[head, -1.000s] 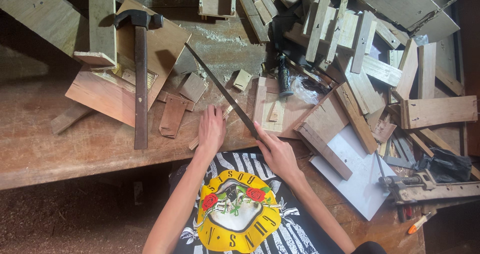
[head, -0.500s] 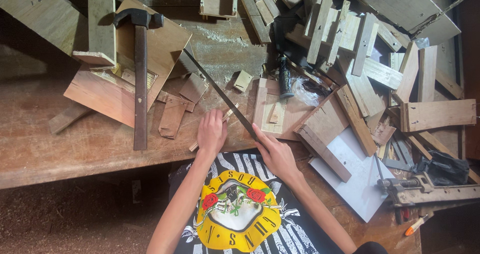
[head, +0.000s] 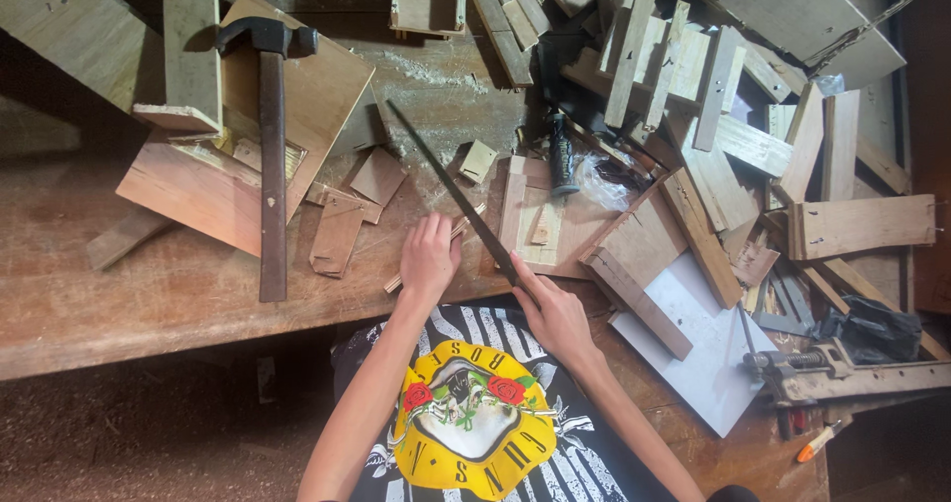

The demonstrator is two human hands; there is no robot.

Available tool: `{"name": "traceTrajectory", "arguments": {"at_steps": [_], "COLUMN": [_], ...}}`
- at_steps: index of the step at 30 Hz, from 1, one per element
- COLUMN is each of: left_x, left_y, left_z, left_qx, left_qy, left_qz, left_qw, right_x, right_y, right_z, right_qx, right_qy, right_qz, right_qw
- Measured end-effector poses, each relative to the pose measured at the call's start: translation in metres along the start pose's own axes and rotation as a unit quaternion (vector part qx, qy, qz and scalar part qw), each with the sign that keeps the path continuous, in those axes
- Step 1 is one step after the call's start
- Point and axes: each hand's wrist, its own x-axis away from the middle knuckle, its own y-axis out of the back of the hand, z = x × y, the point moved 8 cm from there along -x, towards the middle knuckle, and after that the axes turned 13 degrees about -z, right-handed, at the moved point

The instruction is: The person sands a small wooden piece on a workbench using a metal file. They hold the wood with the left hand and move the file back and forth along the edge. The workbench is cluttered with wood scraps and tools.

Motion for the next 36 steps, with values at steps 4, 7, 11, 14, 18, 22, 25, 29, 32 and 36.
{"name": "traceTrajectory", "arguments": {"at_steps": [4,7,11,14,18,22,25,29,32,36], "left_x": [-0.001,-0.004,-0.005,-0.007,-0.006,-0.002,-0.003,0.0,0.005,0.004], "left_y": [0.0,0.0,0.004,0.005,0.013,0.005,0.004,-0.001,0.023,0.039], "left_z": [-0.002,-0.002,-0.002,-0.005,-0.012,-0.009,-0.003,0.019,0.033,0.018], "left_qx": [-0.012,-0.003,-0.006,-0.002,0.006,0.015,0.026,0.015,0.029,0.082], "left_qy": [-0.011,-0.005,0.008,0.009,-0.033,-0.021,-0.015,0.036,0.06,-0.002], "left_qz": [0.005,0.004,-0.004,-0.013,-0.05,-0.008,0.01,0.123,0.104,0.038], "left_qw": [1.0,1.0,1.0,1.0,0.998,1.0,0.999,0.992,0.992,0.996], "right_x": [0.0,-0.003,-0.005,-0.005,-0.009,-0.013,-0.016,-0.014,-0.016,-0.017], "right_y": [-0.001,0.0,-0.001,0.001,0.006,0.002,-0.002,0.0,-0.002,0.002], "right_z": [-0.005,-0.006,-0.004,-0.005,0.003,0.003,0.004,0.0,0.001,0.005], "right_qx": [-0.005,-0.013,-0.024,-0.022,-0.048,-0.033,-0.022,-0.018,-0.022,-0.024], "right_qy": [-0.02,-0.018,-0.016,-0.03,-0.002,-0.011,-0.006,-0.009,-0.007,0.012], "right_qz": [-0.003,-0.003,-0.002,0.005,-0.019,0.0,0.011,0.01,0.009,0.006], "right_qw": [1.0,1.0,1.0,0.999,0.999,0.999,1.0,1.0,1.0,1.0]}}
